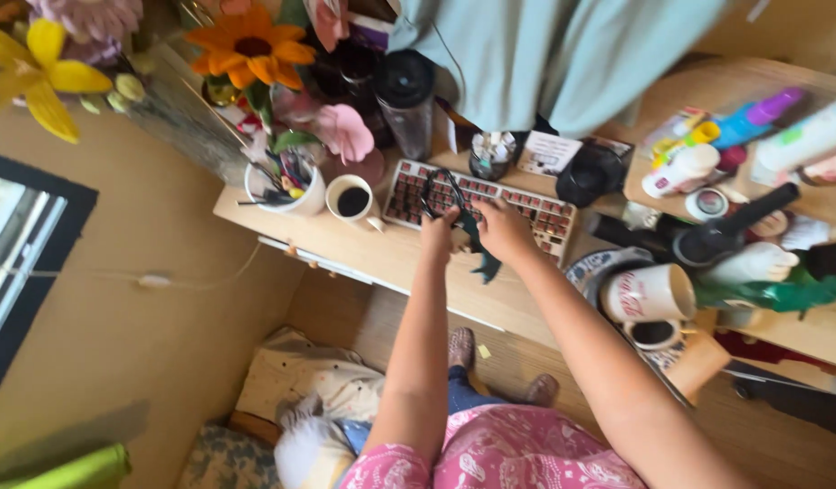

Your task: The person picks up several yellow and orange flower-shaped objects from a table and places them into a clear plastic bag. The person then moves to a different table, picks up a small black cup and some wires, and places them into the same bag.

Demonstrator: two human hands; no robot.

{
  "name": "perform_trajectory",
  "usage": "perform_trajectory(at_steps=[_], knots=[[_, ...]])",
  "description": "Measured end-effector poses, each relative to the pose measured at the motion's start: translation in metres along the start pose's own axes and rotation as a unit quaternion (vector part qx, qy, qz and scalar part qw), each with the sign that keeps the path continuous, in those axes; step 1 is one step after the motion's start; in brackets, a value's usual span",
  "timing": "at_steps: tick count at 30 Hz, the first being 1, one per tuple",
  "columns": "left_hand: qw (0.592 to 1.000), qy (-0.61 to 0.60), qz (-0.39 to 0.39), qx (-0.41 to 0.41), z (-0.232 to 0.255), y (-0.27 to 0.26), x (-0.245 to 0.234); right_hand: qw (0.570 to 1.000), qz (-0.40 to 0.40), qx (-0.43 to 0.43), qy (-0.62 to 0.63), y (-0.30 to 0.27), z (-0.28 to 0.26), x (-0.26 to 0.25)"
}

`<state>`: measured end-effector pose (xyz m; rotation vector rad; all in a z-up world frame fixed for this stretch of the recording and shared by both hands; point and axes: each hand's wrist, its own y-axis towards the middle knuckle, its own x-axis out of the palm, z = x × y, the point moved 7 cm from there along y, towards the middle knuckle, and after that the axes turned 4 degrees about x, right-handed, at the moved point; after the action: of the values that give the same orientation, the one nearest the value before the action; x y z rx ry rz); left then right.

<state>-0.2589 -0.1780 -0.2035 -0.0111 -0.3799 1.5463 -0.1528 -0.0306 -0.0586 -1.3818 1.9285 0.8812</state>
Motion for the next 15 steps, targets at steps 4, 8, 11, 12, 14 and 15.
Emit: perform_trajectory(at_steps=[4, 8, 11, 12, 14, 15], knots=[[0.982, -0.179, -0.032, -0.042, -0.025, 0.012, 0.025, 0.99, -0.038, 0.086, -0.105, 0.012, -0.005, -0.001], [0.957, -0.269, -0.029, -0.103, -0.046, -0.007, 0.072, 0.972, 0.052, 0.107, -0.205, 0.012, 0.002, -0.025], [0.949, -0.277, -0.048, -0.143, -0.055, -0.031, 0.095, 0.979, -0.021, 0.173, -0.105, 0.008, 0.036, -0.024], [0.947, -0.276, -0.057, -0.155, -0.058, -0.038, 0.101, 0.982, -0.02, 0.17, -0.084, 0.005, 0.045, -0.026], [0.943, -0.279, -0.033, -0.176, -0.069, -0.047, 0.11, 0.986, -0.017, 0.164, -0.04, -0.002, 0.063, -0.027], [0.942, -0.28, -0.02, -0.186, -0.076, -0.051, 0.112, 0.99, 0.016, 0.134, -0.028, -0.004, 0.069, -0.03]])
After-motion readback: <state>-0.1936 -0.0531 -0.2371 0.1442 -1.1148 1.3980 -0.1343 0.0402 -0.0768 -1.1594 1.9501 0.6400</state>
